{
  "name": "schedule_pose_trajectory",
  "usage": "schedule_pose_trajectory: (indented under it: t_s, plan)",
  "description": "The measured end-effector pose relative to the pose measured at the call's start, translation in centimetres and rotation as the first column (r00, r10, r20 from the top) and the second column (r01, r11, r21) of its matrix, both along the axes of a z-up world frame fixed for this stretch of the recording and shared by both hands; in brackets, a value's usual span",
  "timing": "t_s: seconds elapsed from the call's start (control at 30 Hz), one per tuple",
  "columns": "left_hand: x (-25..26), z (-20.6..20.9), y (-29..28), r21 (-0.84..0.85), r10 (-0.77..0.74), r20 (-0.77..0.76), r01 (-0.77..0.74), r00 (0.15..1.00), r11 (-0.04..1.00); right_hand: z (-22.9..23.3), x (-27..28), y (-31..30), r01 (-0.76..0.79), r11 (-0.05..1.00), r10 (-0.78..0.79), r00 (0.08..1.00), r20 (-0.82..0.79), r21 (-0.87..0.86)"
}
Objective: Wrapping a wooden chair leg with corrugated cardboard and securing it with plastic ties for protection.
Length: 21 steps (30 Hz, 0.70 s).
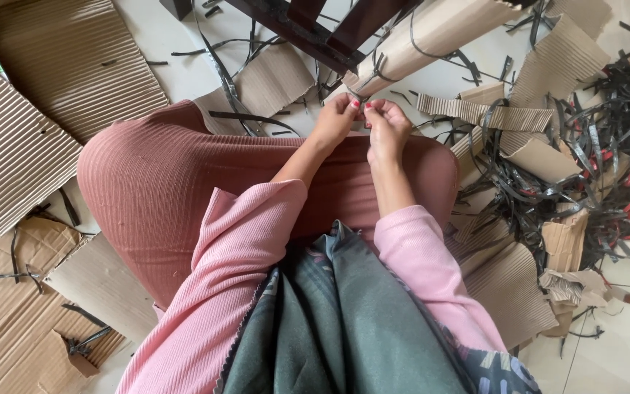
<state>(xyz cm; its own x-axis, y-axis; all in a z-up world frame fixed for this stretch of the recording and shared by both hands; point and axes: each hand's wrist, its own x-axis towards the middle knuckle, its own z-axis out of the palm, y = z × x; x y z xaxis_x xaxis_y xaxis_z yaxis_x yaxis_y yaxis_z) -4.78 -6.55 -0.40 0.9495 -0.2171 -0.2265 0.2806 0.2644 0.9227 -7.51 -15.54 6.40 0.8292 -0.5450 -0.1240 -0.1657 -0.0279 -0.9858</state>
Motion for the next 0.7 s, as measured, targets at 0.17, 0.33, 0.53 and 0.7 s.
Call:
schedule_pose_trajectory:
  t_s: [0.17, 0.33, 0.53, 0.7]
  plan:
    - [0.3, 0.5, 0.0, 0.057, -0.006, -0.123, 0.013, 0.992, 0.998, 1.2, 0.3, 0.5, -0.041, 0.987, 0.027, 0.995, -0.092, -0.154]
    - [0.6, -0.4, 0.3, 0.209, 0.02, -0.185, 0.019, 0.983, 0.978, 1.0, 0.5, -0.4, -0.15, 0.853, 0.077, 0.984, -0.163, -0.499]
    - [0.8, 1.7, 1.9, 0.407, 0.018, 0.02, -0.024, 1.0, 0.913, 0.6, 0.6, -0.6, -0.198, 0.699, 0.092, 0.978, -0.189, -0.687]
    - [1.0, 2.1, 2.3, 0.259, 0.037, -0.105, -0.009, 0.994, 0.966, 1.9, 0.5, 0.0, -0.197, 0.595, 0.146, 0.98, -0.136, -0.779]
